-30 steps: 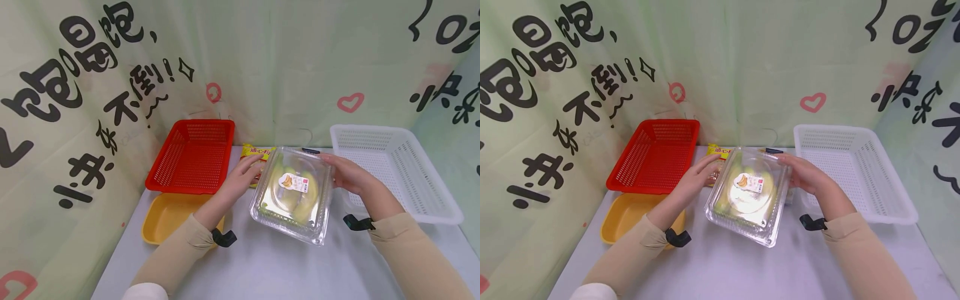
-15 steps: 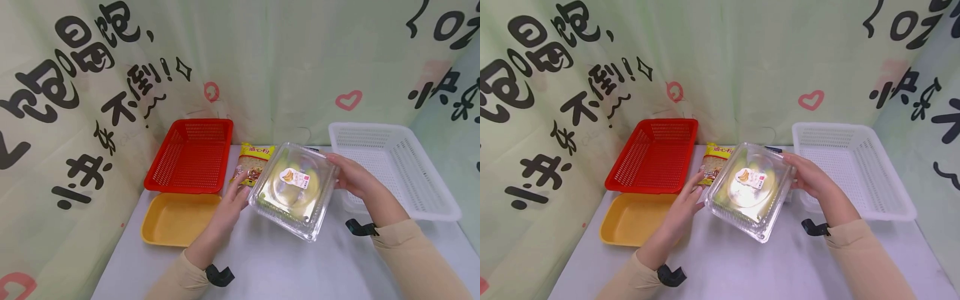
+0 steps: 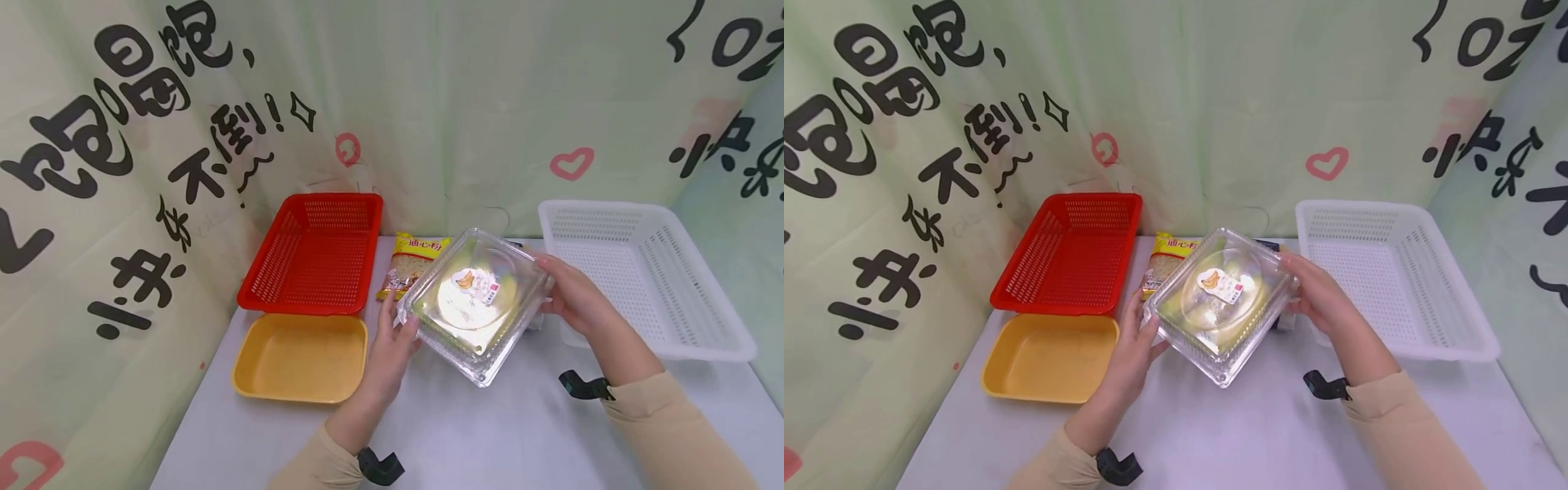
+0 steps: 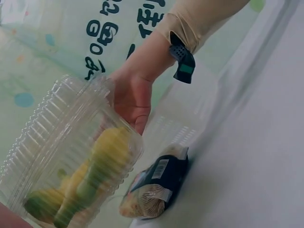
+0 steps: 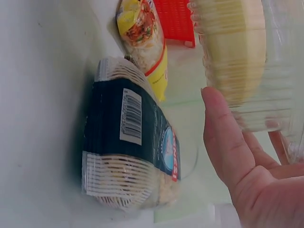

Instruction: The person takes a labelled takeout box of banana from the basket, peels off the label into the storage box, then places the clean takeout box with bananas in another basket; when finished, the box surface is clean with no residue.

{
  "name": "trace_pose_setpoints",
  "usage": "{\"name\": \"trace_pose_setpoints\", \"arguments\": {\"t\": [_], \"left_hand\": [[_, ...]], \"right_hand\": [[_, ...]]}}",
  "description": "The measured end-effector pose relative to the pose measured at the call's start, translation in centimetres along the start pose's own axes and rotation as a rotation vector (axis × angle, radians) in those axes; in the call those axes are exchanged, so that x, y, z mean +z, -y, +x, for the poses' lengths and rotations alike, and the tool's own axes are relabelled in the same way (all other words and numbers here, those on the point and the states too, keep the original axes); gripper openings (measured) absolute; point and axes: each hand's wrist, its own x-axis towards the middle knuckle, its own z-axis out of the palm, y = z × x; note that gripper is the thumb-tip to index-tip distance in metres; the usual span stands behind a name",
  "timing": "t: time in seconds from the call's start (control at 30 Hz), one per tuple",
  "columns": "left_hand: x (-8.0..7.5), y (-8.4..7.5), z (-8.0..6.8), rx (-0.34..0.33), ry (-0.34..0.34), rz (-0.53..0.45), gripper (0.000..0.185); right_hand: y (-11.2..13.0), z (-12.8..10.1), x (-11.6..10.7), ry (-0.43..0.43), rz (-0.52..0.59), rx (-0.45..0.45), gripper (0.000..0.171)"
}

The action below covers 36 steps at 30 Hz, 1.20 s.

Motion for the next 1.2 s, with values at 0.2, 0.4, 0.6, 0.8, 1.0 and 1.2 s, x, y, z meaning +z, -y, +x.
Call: {"name": "trace_pose_setpoints", "arguments": {"t": [0.2,0.4,0.6,0.8,1.0,1.2], "left_hand": [[0.6,0.5,0.2,0.012,-0.054,-0.033,0.082],[1.1,0.7,0.6,0.048,-0.116,-0.061,0.091],[0.6,1.0,1.3,0.022,-0.16,-0.014,0.088],[-0.3,1.0,1.8,0.082,-0.082,-0.01,0.081],[-1.3,0.8,2.3,0.076,-0.068,0.026,0.078],[-2.1,0.5,3.1,0.007,-0.062,0.029,0.071]], "right_hand": [[-0.1,-0.5,1.0,-0.038,-0.002,-0.02,0.076],[-0.3,-1.1,2.0,-0.066,0.028,-0.066,0.068],[-0.7,-2.0,2.7,-0.056,0.048,-0.064,0.065],[-1.3,-3.2,3.4,-0.062,-0.009,-0.045,0.069],[-1.7,-4.5,3.5,-0.004,-0.045,-0.033,0.071],[-1.9,-5.1,3.3,0.04,-0.067,-0.046,0.067]]}}
